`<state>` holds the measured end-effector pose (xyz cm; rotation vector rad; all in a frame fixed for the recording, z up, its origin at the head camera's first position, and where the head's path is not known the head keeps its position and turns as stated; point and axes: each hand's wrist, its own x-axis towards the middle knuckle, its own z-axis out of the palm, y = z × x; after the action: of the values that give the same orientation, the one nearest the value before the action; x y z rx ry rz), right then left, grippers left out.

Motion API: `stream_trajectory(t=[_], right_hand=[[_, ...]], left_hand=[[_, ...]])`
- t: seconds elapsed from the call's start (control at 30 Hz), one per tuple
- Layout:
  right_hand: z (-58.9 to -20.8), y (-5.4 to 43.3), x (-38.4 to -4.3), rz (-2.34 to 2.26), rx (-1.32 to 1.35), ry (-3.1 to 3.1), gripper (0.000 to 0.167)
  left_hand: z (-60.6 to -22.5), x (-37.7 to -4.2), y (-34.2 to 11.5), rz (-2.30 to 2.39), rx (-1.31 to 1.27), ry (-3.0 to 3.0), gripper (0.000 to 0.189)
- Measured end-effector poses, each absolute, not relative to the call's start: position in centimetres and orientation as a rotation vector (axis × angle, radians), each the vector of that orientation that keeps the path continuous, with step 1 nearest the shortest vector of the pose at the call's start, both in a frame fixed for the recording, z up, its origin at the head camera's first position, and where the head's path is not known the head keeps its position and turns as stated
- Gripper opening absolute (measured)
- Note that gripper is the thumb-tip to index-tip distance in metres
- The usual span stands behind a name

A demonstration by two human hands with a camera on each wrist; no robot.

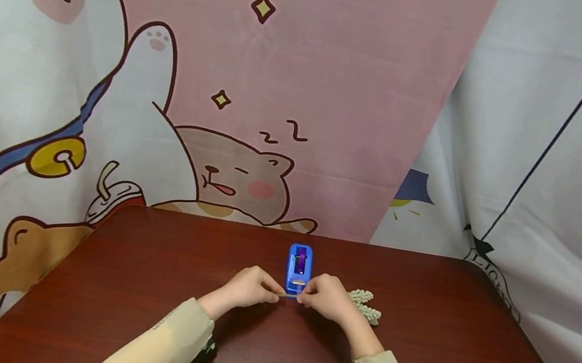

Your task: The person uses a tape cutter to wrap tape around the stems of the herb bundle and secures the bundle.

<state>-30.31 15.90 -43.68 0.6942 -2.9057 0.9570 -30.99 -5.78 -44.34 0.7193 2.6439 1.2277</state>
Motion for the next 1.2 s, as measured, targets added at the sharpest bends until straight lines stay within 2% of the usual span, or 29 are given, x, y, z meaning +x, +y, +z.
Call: stream_trajectory(t=[0.47, 0.87, 1.2], right_hand=[[-43.8, 16.1, -30.4, 1.076, 0.701, -2.901, 0.018], [-44.1, 16.4, -30.6, 1.074, 0.727, -2.888, 0.018], [-44.4, 16.5, -30.8, 1.086, 0.729, -2.883, 0.019]], left_hand=[[-43.3, -31.1, -6.1, 1.094, 0.742, 2.630, 0.014], [-43.2, -32.1, -6.4, 1.160, 0.647, 2.618, 0.016], [-42.9, -33.5, -5.7, 1.339, 0.583, 2.620, 0.038]])
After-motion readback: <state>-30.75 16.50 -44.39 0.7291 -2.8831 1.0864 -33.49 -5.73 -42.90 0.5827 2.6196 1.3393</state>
